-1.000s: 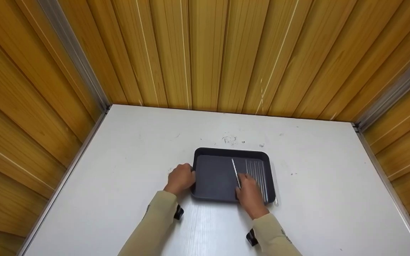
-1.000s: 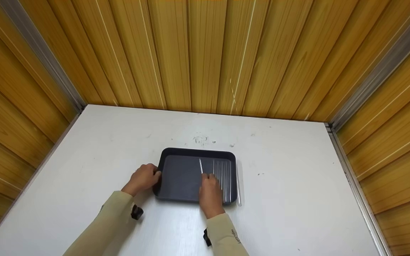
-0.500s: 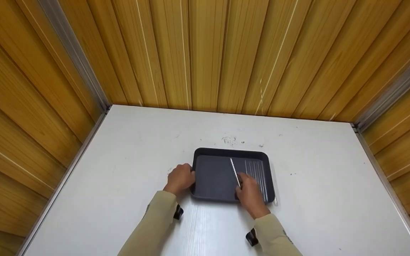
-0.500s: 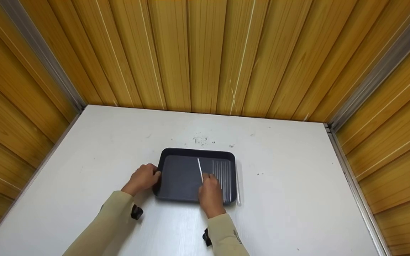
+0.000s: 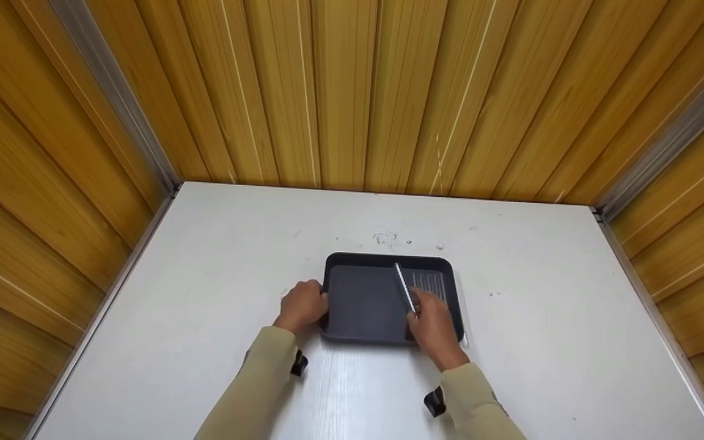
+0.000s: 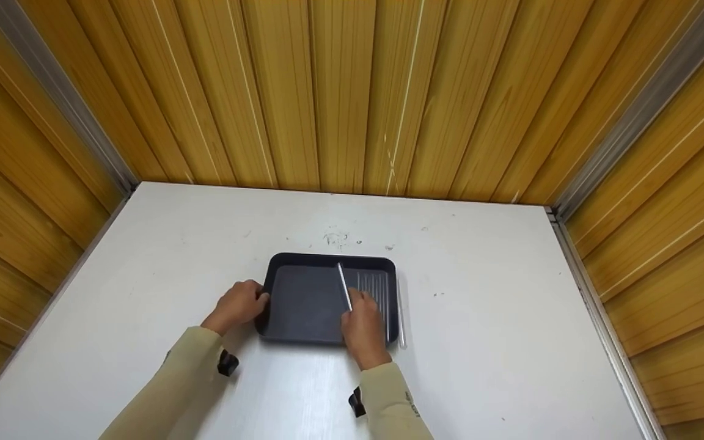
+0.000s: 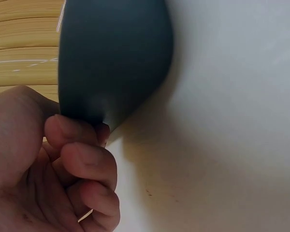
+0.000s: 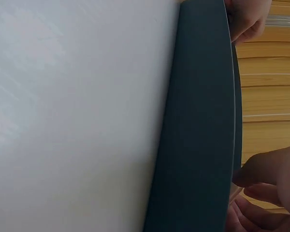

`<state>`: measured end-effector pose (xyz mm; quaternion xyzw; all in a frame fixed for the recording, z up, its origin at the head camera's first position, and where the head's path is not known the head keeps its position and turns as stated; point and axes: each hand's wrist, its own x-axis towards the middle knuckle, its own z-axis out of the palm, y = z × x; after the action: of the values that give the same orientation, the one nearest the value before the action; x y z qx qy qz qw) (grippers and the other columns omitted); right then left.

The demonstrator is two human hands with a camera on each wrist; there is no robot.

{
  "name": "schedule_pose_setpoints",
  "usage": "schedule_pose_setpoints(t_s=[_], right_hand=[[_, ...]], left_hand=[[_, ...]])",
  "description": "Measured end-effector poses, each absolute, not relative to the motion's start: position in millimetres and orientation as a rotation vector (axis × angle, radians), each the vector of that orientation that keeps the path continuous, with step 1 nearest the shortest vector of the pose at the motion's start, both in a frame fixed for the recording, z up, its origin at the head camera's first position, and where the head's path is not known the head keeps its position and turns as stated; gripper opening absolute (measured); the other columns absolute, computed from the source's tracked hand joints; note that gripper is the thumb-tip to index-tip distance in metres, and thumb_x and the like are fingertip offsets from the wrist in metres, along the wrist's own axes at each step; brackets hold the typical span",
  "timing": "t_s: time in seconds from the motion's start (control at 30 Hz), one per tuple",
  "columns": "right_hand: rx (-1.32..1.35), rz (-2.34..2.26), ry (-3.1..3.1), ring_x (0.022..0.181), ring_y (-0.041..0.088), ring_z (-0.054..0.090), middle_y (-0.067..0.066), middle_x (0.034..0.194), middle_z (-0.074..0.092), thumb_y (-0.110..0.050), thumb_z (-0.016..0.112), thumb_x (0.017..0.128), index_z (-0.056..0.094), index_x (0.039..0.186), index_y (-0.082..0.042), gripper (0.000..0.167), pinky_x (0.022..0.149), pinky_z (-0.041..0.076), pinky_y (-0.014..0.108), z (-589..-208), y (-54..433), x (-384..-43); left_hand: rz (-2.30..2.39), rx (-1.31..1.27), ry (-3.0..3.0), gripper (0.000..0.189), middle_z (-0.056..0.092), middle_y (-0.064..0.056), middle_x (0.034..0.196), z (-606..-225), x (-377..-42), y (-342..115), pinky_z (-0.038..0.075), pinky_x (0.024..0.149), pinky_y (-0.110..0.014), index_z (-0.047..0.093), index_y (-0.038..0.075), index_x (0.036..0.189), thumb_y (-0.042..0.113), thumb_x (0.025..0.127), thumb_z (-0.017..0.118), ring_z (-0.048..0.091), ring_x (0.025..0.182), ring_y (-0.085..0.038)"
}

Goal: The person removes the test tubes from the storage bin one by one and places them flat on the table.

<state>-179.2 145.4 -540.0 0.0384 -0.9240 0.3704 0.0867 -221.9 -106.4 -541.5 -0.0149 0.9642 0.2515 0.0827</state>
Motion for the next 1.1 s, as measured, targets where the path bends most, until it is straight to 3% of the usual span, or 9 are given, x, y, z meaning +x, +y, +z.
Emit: schedule_pose_setpoints(t_s=[0.83, 1.1], right_hand=[[-0.052, 1.162, -2.707, 0.091, 0.018, 0.057, 0.011, 0.105, 0.061, 0.004, 0.058, 0.086, 0.058, 0.128, -0.001, 0.043, 0.079, 0.048, 0.034, -529, 189, -166], [-0.108, 1.090, -2.675, 0.093, 0.019, 0.059, 0.012, 0.108, 0.060, 0.003, 0.058, 0.087, 0.057, 0.130, -0.001, 0.043, 0.078, 0.050, 0.035, -534, 200, -160]], left_hand=[[0.749, -0.021, 2.853, 0.025, 0.066, -0.010, 0.083, -543, -223, -109, 0.046, 0.064, -0.039, 0.067, 0.000, 0.097, 0.021, 0.093, 0.053, 0.055, 0.069, -0.021], [0.706, -0.002, 2.852, 0.028, 0.068, -0.013, 0.089, -544, -223, -108, 0.048, 0.066, -0.041, 0.066, -0.002, 0.104, 0.021, 0.094, 0.054, 0.057, 0.071, -0.021]])
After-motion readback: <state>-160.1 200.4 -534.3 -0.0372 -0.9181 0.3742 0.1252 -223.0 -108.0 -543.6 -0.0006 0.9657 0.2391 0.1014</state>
